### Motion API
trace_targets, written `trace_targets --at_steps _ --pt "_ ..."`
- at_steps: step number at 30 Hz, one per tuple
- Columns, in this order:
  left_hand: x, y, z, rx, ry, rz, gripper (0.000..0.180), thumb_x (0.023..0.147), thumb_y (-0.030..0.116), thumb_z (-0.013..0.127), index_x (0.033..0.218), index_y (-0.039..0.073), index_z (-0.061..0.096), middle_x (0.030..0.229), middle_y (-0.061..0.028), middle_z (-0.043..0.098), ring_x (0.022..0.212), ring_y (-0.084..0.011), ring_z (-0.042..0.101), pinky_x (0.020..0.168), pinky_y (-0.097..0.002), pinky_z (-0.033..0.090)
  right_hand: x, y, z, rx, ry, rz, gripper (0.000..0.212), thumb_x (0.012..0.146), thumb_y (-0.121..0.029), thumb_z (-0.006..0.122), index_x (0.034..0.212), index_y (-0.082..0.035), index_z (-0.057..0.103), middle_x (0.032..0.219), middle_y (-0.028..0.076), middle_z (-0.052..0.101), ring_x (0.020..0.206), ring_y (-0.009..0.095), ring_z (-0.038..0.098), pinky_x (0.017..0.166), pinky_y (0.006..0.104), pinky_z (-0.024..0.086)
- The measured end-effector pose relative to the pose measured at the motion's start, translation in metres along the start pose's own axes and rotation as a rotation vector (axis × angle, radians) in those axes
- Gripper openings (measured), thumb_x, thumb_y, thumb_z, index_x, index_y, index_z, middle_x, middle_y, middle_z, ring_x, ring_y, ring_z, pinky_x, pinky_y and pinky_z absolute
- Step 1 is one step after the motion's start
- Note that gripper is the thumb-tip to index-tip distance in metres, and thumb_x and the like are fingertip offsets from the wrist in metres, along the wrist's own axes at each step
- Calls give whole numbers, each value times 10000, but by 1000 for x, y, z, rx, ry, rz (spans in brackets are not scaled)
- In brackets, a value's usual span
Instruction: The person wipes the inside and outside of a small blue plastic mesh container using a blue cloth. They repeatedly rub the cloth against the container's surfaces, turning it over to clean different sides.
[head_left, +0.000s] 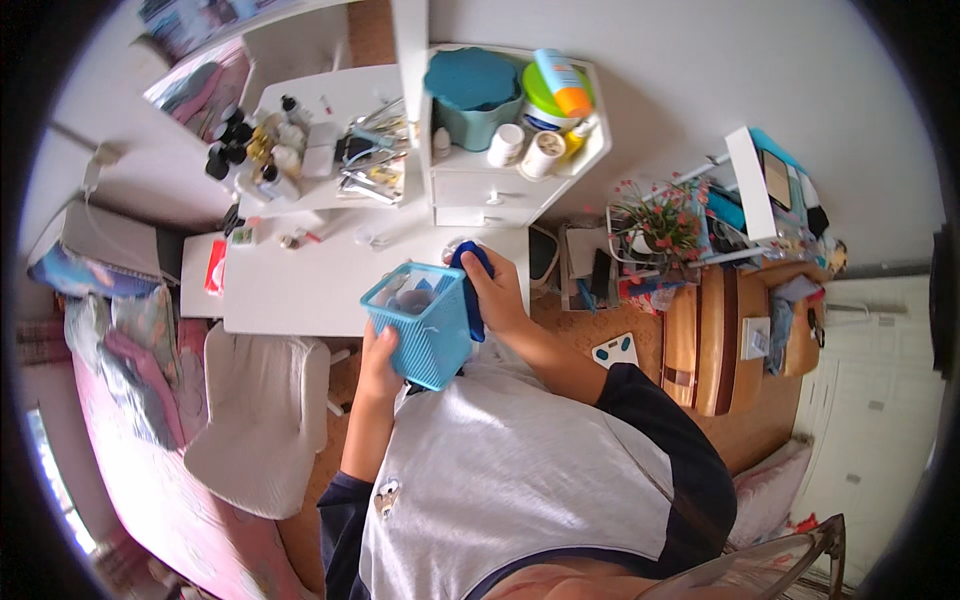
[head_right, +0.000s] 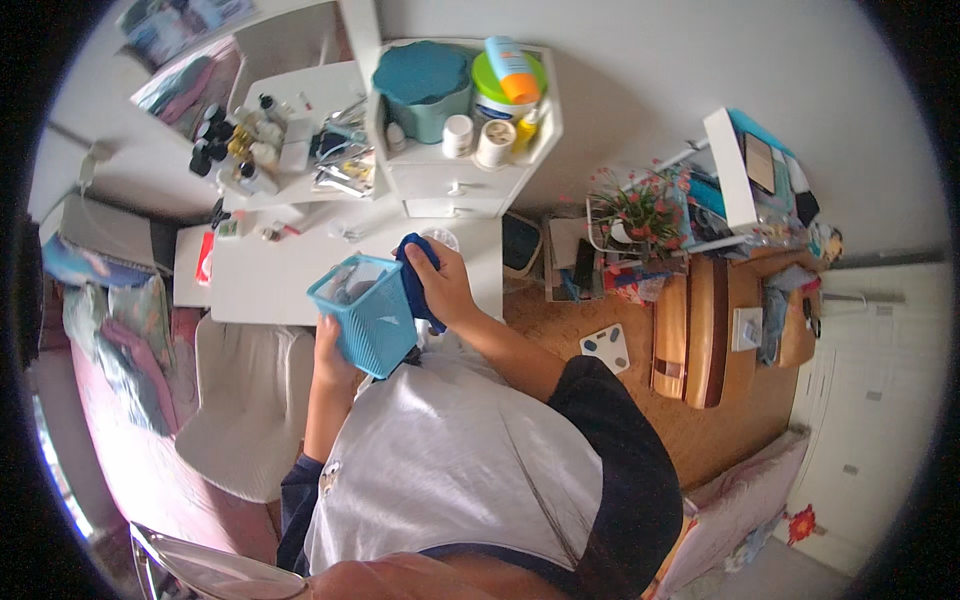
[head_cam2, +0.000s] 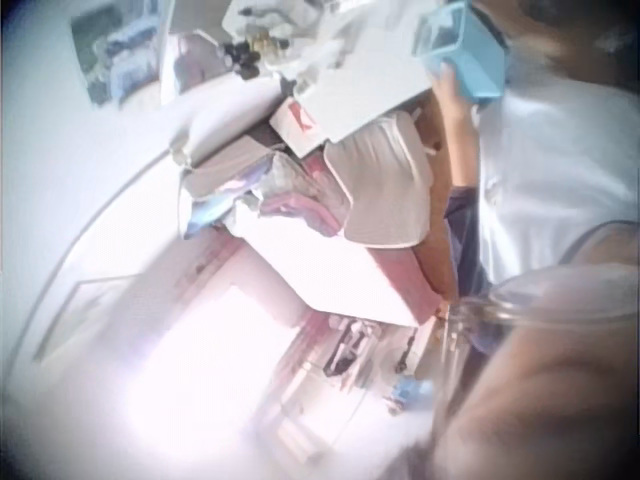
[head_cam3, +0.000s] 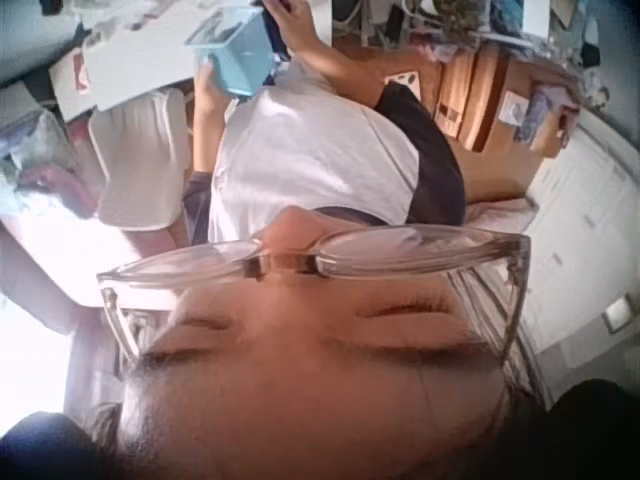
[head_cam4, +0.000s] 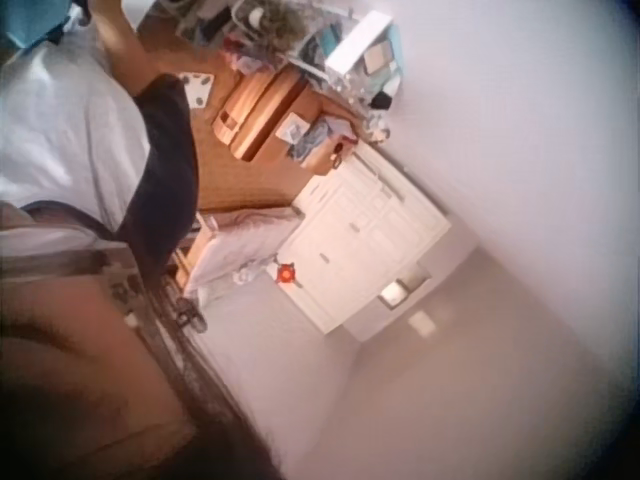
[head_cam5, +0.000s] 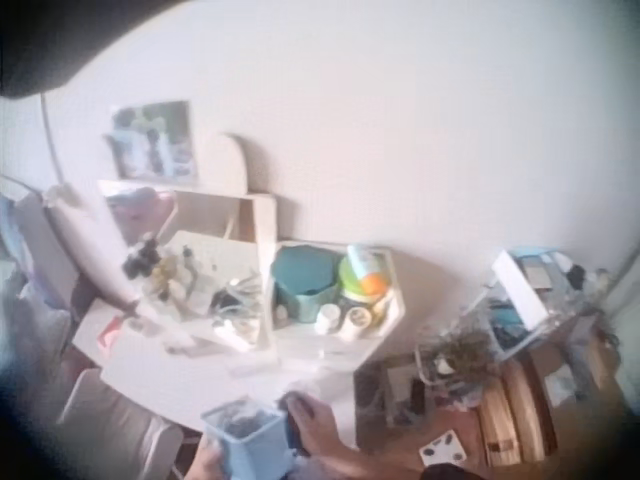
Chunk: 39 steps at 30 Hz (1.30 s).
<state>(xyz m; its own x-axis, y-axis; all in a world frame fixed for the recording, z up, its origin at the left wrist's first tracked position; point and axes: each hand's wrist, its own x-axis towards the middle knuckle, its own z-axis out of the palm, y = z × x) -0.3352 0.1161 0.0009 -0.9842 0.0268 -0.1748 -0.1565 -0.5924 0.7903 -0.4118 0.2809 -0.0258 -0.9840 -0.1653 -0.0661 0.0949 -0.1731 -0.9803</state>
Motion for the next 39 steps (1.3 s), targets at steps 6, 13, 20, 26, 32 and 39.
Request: trace_targets --at_steps 6,13,20,26,32,39 --pt "11 -5 -7 -45 -10 -65 835 759 461 687 1365 -17 368 1258 -163 518 1130 -255 545 955 -379 452 -19 -39 -17 -190 47 -369 361 961 -264 516 1201 1 558 1055 117 652 870 159 632 781 282 492" --pt "26 -37 2 -255 -26 -46 793 777 486 642 1382 48 375 1330 -151 499 1190 -313 512 1025 -454 415 -44 -43 -20 -581 -373 -641 577 896 -289 599 1424 -151 411 1408 228 396 1302 438 347 1046 521 311" --pt "33 -33 4 -319 -144 -210 905 633 404 752 1370 32 381 1326 -137 481 1221 -291 477 1044 -412 383 -34 -17 -45 -457 -425 -720 675 849 -281 665 1434 -127 366 1391 234 401 1249 447 400 1029 493 338" --pt "41 -29 16 -250 -142 -321 921 611 396 760 1368 33 381 1305 -137 482 1187 -290 493 1023 -395 399 -41 -8 -57 -505 -268 -742 725 804 -268 703 1430 -121 368 1347 257 447 1182 451 480 969 495 408" --pt "39 -37 10 -215 -89 -354 918 625 417 749 1362 13 378 1286 -147 491 1169 -285 506 1002 -387 411 -28 -14 -66 -599 -251 -746 627 830 -186 659 1373 5 410 1160 237 592 924 387 631 812 422 504" --pt "25 -36 -3 -201 -39 -343 935 624 439 742 1374 22 371 1269 -161 512 1147 -299 531 973 -406 448 6 -30 -65 -663 -410 -755 590 856 -238 640 1363 -13 437 1066 206 632 757 322 658 678 393 536"
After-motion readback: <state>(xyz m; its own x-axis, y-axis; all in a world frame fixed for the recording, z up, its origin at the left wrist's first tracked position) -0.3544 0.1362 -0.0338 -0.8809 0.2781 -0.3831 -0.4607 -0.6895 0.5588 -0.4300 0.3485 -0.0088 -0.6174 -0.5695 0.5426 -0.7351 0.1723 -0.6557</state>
